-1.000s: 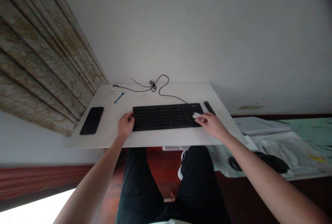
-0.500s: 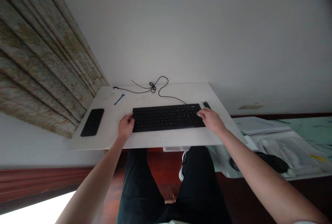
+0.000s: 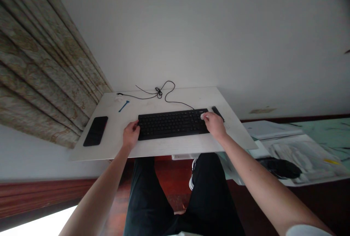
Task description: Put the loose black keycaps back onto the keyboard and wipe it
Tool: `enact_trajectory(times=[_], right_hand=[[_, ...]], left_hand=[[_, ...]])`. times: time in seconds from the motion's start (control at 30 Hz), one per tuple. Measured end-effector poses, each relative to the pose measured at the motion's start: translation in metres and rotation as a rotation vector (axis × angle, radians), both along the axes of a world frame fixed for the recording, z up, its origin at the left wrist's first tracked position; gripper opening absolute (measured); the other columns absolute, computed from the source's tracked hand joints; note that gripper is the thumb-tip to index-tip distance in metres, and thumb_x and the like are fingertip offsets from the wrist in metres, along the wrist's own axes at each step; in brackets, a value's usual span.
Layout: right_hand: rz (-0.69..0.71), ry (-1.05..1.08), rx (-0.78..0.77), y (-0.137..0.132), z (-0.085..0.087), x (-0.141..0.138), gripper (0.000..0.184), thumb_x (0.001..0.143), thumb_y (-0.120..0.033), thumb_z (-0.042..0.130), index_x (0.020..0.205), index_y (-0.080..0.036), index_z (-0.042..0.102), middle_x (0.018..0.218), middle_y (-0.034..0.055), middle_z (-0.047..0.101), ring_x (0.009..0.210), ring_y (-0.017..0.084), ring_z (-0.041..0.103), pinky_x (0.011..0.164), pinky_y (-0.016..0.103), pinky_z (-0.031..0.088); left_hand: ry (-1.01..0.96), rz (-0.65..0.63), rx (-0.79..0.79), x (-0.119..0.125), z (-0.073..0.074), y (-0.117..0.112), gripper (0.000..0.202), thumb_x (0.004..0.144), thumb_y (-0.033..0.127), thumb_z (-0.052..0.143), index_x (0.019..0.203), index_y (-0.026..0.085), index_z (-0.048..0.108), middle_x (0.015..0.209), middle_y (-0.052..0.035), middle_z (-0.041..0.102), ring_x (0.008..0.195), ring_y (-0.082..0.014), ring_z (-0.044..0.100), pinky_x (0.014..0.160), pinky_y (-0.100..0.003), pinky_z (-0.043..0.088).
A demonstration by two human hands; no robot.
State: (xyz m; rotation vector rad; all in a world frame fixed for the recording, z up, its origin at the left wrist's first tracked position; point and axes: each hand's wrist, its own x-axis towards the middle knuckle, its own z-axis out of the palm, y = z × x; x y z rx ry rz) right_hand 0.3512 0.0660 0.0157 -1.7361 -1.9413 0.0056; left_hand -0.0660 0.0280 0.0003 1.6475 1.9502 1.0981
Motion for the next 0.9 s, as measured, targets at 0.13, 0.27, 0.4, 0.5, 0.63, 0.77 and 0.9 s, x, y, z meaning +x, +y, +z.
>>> enact_trajectory(times=[0.13,0.27,0.4,0.5,0.63,0.77,0.9], right_hand=[[-0.062,0.032,0.016,0.01,-0.004,-0.014,0.028,0.09,-0.013,0.046,0.094,-0.018,0.074,0.092,0.0106,0.074,0.089,0.025,0.067,0.088,0.041,0.051],[0.133,0.019,-0.013,0.014,-0.002,-0.024,0.028,0.089,-0.011,0.049,0.099,-0.02,0.074,0.101,0.0091,0.075,0.098,0.025,0.067,0.093,0.04,0.05],[0.155,-0.015,-0.103,0.008,0.009,-0.004,0.024,0.088,-0.014,0.053,0.091,-0.022,0.075,0.097,0.0055,0.076,0.092,0.024,0.07,0.088,0.038,0.052],[0.233,-0.014,-0.203,-0.005,0.017,0.014,0.02,0.086,-0.017,0.057,0.086,-0.024,0.076,0.092,0.003,0.077,0.085,0.022,0.071,0.081,0.035,0.053],[0.326,0.014,-0.322,-0.021,0.019,0.025,0.016,0.085,-0.018,0.061,0.082,-0.024,0.076,0.089,0.0021,0.077,0.081,0.02,0.071,0.076,0.031,0.053],[0.281,0.007,-0.231,-0.01,0.013,0.019,0.017,0.088,-0.021,0.058,0.084,-0.022,0.075,0.092,0.0045,0.076,0.081,0.021,0.07,0.077,0.033,0.052],[0.118,-0.028,-0.081,0.018,0.006,0.001,0.02,0.089,-0.017,0.055,0.087,-0.02,0.075,0.092,0.0074,0.074,0.085,0.023,0.069,0.082,0.035,0.051]], left_hand=[[0.003,0.007,-0.001,0.0,0.001,0.0,0.038,0.085,0.025,0.051,0.116,0.017,0.07,0.11,-0.0098,0.073,0.099,-0.0235,0.069,0.098,-0.04,0.052],[0.005,-0.002,-0.006,0.0,0.002,-0.001,0.038,0.084,0.025,0.052,0.117,0.018,0.07,0.109,-0.009,0.074,0.097,-0.0228,0.069,0.097,-0.04,0.053],[0.0,-0.004,0.002,-0.001,0.001,-0.001,0.038,0.084,0.025,0.051,0.116,0.017,0.07,0.111,-0.0093,0.073,0.099,-0.0231,0.069,0.099,-0.04,0.052],[-0.006,-0.015,-0.004,-0.002,-0.001,0.0,0.039,0.084,0.025,0.051,0.117,0.017,0.07,0.111,-0.0094,0.073,0.099,-0.0234,0.068,0.098,-0.04,0.052],[-0.013,-0.001,0.0,-0.001,-0.002,0.001,0.038,0.084,0.025,0.052,0.117,0.018,0.07,0.11,-0.0089,0.073,0.096,-0.0227,0.069,0.097,-0.039,0.053],[-0.012,0.011,-0.006,0.0,-0.001,0.003,0.038,0.084,0.025,0.052,0.116,0.017,0.07,0.11,-0.0092,0.073,0.094,-0.0225,0.069,0.096,-0.039,0.054],[0.004,0.002,-0.011,0.001,0.002,0.001,0.038,0.084,0.024,0.051,0.116,0.018,0.07,0.108,-0.0088,0.073,0.095,-0.0225,0.069,0.096,-0.039,0.053]])
